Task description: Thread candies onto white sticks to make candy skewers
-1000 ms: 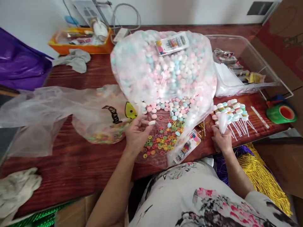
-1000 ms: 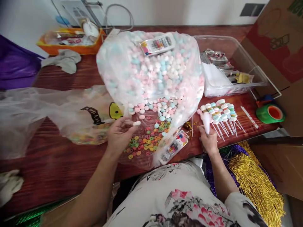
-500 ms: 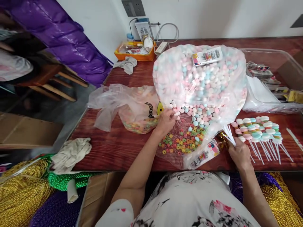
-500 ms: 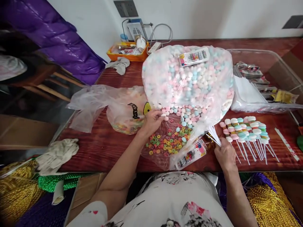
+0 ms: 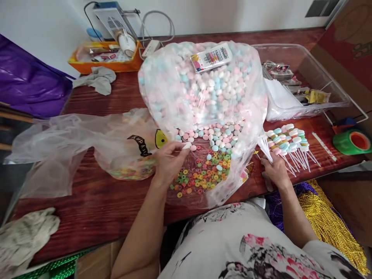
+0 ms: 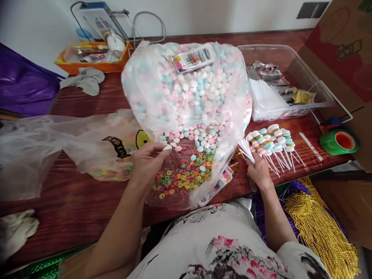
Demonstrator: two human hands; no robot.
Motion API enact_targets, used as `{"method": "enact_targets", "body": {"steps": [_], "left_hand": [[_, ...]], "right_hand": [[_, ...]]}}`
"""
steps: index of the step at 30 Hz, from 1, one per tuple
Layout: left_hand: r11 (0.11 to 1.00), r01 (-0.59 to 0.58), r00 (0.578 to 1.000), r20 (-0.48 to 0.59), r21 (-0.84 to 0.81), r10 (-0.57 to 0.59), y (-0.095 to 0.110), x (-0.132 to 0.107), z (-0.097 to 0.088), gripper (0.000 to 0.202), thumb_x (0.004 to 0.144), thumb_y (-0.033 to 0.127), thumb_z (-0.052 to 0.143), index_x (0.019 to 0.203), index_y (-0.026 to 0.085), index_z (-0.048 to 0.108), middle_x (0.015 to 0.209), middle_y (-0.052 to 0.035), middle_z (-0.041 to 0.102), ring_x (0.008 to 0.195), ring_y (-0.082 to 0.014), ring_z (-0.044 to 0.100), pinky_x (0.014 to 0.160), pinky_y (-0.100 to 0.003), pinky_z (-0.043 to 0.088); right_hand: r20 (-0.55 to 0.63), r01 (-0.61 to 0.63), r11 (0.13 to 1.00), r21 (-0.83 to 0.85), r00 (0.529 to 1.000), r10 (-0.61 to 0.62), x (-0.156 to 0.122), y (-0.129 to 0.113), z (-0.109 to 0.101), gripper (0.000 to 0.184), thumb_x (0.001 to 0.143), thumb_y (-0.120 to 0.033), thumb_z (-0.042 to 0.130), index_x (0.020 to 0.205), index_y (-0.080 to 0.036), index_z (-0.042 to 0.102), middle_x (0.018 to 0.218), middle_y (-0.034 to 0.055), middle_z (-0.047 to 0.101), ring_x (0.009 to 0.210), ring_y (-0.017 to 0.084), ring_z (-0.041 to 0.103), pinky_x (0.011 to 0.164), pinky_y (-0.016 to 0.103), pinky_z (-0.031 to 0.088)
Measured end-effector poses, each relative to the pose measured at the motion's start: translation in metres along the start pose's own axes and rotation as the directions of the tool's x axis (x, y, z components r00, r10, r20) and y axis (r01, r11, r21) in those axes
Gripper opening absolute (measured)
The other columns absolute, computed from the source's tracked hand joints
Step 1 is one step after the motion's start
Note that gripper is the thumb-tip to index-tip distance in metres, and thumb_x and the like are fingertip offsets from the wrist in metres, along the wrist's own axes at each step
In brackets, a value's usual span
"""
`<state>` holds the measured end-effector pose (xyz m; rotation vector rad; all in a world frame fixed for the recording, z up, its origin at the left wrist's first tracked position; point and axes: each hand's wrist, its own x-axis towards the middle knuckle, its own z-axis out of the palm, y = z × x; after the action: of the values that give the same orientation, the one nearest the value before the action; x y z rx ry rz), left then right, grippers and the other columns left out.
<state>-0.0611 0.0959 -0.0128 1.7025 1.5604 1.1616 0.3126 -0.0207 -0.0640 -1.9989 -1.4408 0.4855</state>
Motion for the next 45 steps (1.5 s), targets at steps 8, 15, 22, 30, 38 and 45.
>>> {"method": "enact_targets", "body": {"steps": [8,15,22,30,38,45], "left_hand": [[0.574,0.493,0.861,0.269,-0.654,-0.433,0.031,-0.055,0.008,0.053,0.053,0.022,0.096,0.102,0.018,0.079,0.084,-0.0010,0.077,0.070,-0.0155,0.072,0.066,-0.029,0.063],[0.559,0.505,0.855,0.291,-0.658,-0.429,0.037,-0.065,0.024,0.044,0.053,0.026,0.097,0.093,0.018,0.081,0.086,-0.0042,0.081,0.076,-0.0192,0.075,0.073,-0.033,0.065],[0.519,0.476,0.855,0.235,-0.710,-0.462,0.027,-0.071,0.004,0.044,0.051,0.024,0.098,0.092,0.019,0.081,0.086,-0.0035,0.081,0.074,-0.0180,0.076,0.071,-0.031,0.066],[0.491,0.403,0.899,0.235,-0.772,-0.369,0.040,-0.077,0.020,0.046,0.055,0.028,0.097,0.097,0.022,0.079,0.086,-0.0011,0.079,0.076,-0.0197,0.075,0.060,-0.030,0.064],[0.568,0.333,0.939,0.208,-0.753,-0.274,0.042,-0.076,0.024,0.036,0.059,0.030,0.095,0.091,0.022,0.080,0.092,-0.0016,0.078,0.084,-0.0175,0.071,0.076,-0.031,0.062],[0.660,0.270,0.961,0.153,-0.701,-0.231,0.035,-0.081,0.022,0.022,0.065,0.026,0.092,0.085,0.023,0.082,0.090,-0.0013,0.074,0.083,-0.0161,0.069,0.076,-0.030,0.060]], "right_hand": [[0.022,-0.028,0.998,0.058,0.999,0.027,-0.005,-0.006,-0.003,0.031,0.089,-0.048,0.061,0.086,-0.019,0.071,0.073,0.0030,0.069,0.067,0.019,0.059,0.069,0.033,0.048],[0.131,0.001,0.920,-0.392,0.990,0.055,0.010,-0.036,0.006,0.019,0.089,-0.029,0.054,0.078,-0.017,0.065,0.080,0.0131,0.072,0.073,0.024,0.063,0.067,0.033,0.040],[0.213,0.006,0.990,-0.141,0.977,0.024,-0.012,-0.011,-0.045,0.018,0.084,-0.033,0.056,0.076,-0.019,0.063,0.069,0.0038,0.065,0.066,0.019,0.057,0.066,0.032,0.043],[0.047,-0.103,0.933,0.346,0.995,0.093,-0.048,-0.023,-0.078,0.021,0.080,-0.037,0.077,0.090,-0.019,0.075,0.066,-0.0008,0.065,0.056,0.016,0.057,0.054,0.028,0.047],[0.294,0.079,0.929,0.362,0.936,-0.194,-0.046,-0.082,-0.037,0.022,0.094,-0.037,0.065,0.079,-0.021,0.069,0.062,-0.0015,0.058,0.057,0.015,0.054,0.056,0.028,0.046],[0.239,0.253,0.952,0.173,0.927,-0.290,-0.044,-0.071,-0.067,0.019,0.091,-0.029,0.065,0.074,-0.021,0.070,0.062,-0.0005,0.059,0.055,0.015,0.051,0.053,0.028,0.041]]}}
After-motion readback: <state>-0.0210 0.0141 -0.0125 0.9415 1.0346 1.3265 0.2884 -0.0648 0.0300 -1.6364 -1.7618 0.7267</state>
